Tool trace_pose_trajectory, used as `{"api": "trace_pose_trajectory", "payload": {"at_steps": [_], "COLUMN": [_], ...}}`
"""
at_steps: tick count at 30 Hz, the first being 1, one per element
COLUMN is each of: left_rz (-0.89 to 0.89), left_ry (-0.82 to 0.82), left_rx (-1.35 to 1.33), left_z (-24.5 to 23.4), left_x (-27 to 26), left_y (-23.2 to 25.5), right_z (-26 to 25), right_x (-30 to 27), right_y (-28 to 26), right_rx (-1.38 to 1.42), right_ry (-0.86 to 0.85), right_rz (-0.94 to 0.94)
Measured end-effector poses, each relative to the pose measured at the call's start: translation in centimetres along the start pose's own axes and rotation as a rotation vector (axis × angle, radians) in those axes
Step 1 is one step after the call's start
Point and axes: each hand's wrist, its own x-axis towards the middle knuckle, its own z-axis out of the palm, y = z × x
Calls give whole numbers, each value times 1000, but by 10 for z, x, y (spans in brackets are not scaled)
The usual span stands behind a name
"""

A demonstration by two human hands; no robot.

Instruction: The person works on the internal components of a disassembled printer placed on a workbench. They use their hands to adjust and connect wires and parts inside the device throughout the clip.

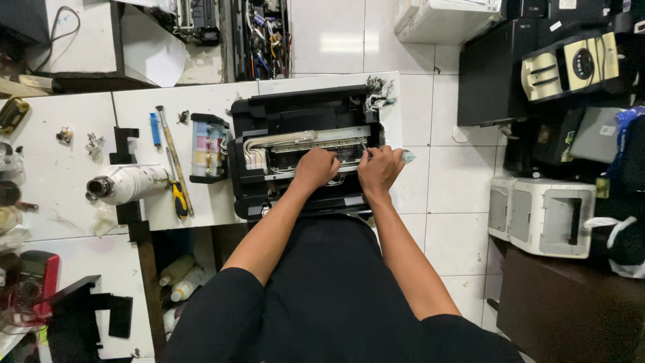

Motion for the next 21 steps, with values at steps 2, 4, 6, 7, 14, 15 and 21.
{"api": "trace_pose_trajectory", "payload": {"at_steps": [2, 4, 6, 7, 14, 15, 21], "left_rz": [-4, -10, -11, -9, -36, -43, -50], "left_ry": [-16, -31, -27, -25, -42, -43, -49], "left_rx": [-4, -8, -23, -21, -50, -49, -59], "left_z": [0, 2, 5, 5, 2, 0, -15], "left_x": [-1, -1, 3, 3, -2, -3, -12], "left_y": [-1, -4, -9, -9, -5, -3, 3], "right_z": [-1, -2, -2, 3, 17, 14, 1], "right_x": [2, 5, 9, 11, 13, 14, 13], "right_y": [-2, -6, -10, -9, 0, -2, 4], "right_rx": [-13, -24, 6, 7, 119, 116, 136], "right_ry": [-11, -22, -75, -71, -168, -176, -164], "right_rz": [-41, -84, -130, -131, -151, -149, -125]}}
